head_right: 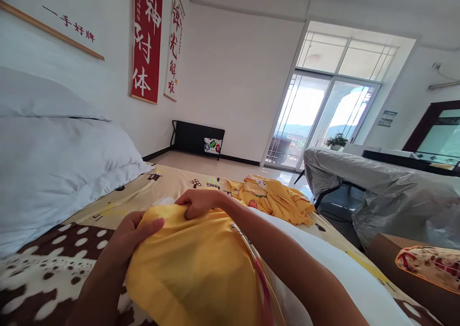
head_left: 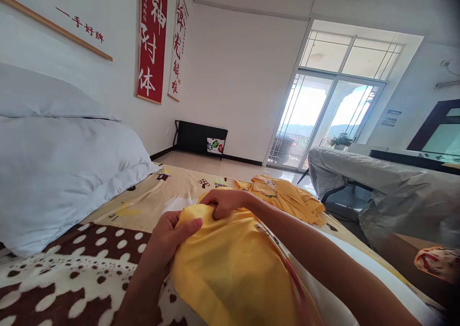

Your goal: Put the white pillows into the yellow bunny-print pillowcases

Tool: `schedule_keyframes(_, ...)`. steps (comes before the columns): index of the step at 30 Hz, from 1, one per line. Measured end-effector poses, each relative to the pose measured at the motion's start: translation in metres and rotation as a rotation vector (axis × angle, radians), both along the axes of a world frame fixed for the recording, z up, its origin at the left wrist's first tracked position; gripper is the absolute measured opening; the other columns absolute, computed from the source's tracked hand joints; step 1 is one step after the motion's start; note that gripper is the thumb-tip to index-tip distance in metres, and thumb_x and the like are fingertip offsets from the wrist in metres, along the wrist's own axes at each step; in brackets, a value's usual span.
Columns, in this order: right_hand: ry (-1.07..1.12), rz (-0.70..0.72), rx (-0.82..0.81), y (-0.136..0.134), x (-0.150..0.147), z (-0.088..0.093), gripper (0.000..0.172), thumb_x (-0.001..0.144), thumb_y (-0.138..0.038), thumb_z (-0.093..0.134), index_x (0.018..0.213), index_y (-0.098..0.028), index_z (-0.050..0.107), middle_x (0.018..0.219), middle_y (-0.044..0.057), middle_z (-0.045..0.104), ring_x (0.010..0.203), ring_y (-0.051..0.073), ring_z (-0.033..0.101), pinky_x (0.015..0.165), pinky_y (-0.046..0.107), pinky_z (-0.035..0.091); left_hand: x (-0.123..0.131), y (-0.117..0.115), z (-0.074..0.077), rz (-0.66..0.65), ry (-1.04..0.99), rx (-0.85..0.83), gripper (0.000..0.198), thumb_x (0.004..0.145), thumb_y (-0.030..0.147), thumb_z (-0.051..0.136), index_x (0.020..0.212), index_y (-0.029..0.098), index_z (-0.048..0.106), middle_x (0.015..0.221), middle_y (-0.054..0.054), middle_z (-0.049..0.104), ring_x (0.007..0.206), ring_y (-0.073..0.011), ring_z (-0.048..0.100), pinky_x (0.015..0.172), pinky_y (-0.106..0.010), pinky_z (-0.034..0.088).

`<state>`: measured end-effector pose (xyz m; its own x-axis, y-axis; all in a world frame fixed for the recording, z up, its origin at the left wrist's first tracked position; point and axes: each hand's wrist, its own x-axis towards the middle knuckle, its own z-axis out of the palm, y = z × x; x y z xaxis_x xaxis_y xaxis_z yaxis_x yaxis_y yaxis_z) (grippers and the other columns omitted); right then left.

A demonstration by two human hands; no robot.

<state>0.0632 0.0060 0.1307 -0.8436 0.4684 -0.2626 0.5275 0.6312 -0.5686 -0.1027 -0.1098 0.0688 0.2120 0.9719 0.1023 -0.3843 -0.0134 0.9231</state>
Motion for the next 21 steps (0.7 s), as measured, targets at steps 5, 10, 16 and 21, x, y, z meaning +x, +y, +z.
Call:
schedule_keyframes(5,0.083,-0.083,0.03,0.0,0.008,0.005,0.022,0.053,-0.018,0.049,0.072,-0.014,0.057,0.066,-0.006,0.049,0.06,0.009,0.044,0.049,0.018,0.032,-0.009,0.007,-0.004,-0.011,0.197,0.042,0.039,0.056,0.047,0.074,0.062,0.012,0.058,0.057,-0.002,0.053,0.052,-0.013,0.048,0.046,-0.021,0.032)
schedule_keyframes(10,0.131,-0.208,0.242,-0.006,0.002,-0.002,0.009,0.052,-0.013,0.042,0.058,-0.016,0.048,0.056,-0.007,0.038,0.057,0.007,0.037,0.051,0.019,0.027,-0.027,0.018,-0.009,0.237,0.901,0.258,0.037,0.072,0.051,0.058,0.058,0.017,0.053,0.057,-0.002,0.052,0.058,-0.017,0.049,0.051,-0.025,0.032)
schedule_keyframes(16,0.021,-0.213,0.511,-0.012,-0.022,-0.033,0.007,0.056,-0.012,0.046,0.057,-0.018,0.045,0.053,-0.006,0.04,0.06,0.009,0.038,0.059,0.021,0.029,-0.015,0.017,-0.011,0.395,0.964,0.368,0.049,0.078,0.051,0.051,0.112,0.017,0.058,0.117,-0.012,0.062,0.108,-0.0281,0.055,0.091,-0.035,0.039)
schedule_keyframes(21,-0.029,-0.158,0.585,-0.006,-0.028,-0.044,0.008,0.057,-0.011,0.05,0.06,-0.019,0.05,0.054,-0.006,0.043,0.058,0.009,0.036,0.056,0.021,0.027,0.0,0.037,-0.022,0.232,1.036,0.325,0.026,0.081,0.032,0.045,0.093,0.017,0.062,0.094,-0.011,0.067,0.088,-0.0265,0.06,0.074,-0.032,0.04)
